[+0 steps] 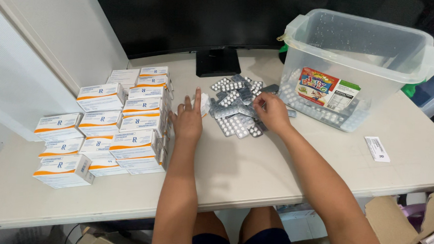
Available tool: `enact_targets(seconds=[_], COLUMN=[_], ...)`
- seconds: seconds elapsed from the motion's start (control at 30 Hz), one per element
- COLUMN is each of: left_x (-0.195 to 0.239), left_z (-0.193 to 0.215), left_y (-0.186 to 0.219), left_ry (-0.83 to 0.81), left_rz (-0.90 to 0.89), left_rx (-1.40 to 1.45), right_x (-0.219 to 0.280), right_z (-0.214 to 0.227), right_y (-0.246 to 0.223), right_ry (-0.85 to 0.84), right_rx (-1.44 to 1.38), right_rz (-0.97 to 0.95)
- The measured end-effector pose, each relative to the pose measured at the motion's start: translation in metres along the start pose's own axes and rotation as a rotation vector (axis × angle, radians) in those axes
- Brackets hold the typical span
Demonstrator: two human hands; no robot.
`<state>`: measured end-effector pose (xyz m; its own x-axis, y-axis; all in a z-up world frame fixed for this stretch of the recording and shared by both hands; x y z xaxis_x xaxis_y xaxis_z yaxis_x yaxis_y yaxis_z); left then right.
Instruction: The person repeatedly picks up blister packs of pills, separates them, and places them into a clear plastic container. They also handle small white boxes, opening some and placing them into a cardboard box. The task involves sorting and organizing pill blister packs and boxes on a table.
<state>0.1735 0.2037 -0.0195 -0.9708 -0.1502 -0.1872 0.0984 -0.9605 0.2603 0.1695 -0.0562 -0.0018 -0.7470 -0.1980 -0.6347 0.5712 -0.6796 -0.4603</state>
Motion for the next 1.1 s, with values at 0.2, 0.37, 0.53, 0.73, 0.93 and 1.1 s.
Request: enact_targets(seconds=[0.2, 0.37, 0.53, 0.73, 0.93, 1.1], left_x=[0.006, 0.032, 0.027, -0.005, -0.012, -0.010], left_z=[-0.007, -0.029, -0.059, -0.091, -0.081, -0.093], left_y=[0.038, 0.078, 0.089, 0.067, 0.043, 0.033], left_ry=[0.208, 0.130, -0.047, -0.056, -0.159, -0.259], left_rz=[-0.239, -0.389, -0.379, -0.160, -0.059, 0.122], left_rx=[0.052, 0.510, 1.083, 1.327, 1.577, 1.548], right_x=[0.007, 0.002, 0.002, 0.006, 0.005, 0.007], right_z=[-0.011, -0.002, -0.001, -0.028, -0.016, -0.025], right_y=[-0.022, -0.028, -0.032, -0.057, -0.017, -0.013], right_ry=[-0.122, -0.016, 0.116, -0.039, -0.084, -0.119], right_rx=[0.219, 0.265, -0.134, -0.287, 0.114, 0.208], right_rz=[0.254, 0.186, 0.070, 0.193, 0.068, 0.170])
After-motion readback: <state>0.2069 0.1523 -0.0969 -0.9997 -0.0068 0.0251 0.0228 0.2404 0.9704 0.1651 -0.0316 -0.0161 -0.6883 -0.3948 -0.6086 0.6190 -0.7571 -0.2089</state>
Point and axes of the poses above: each hand's wrist, its own x-axis away from the middle knuckle, its own z-axis out of the back of the hand, y = z × x, the point moved 10 cm from there along -x, towards the middle knuckle, and after that the axes turned 9 degrees about z, right-handed, at the moved point
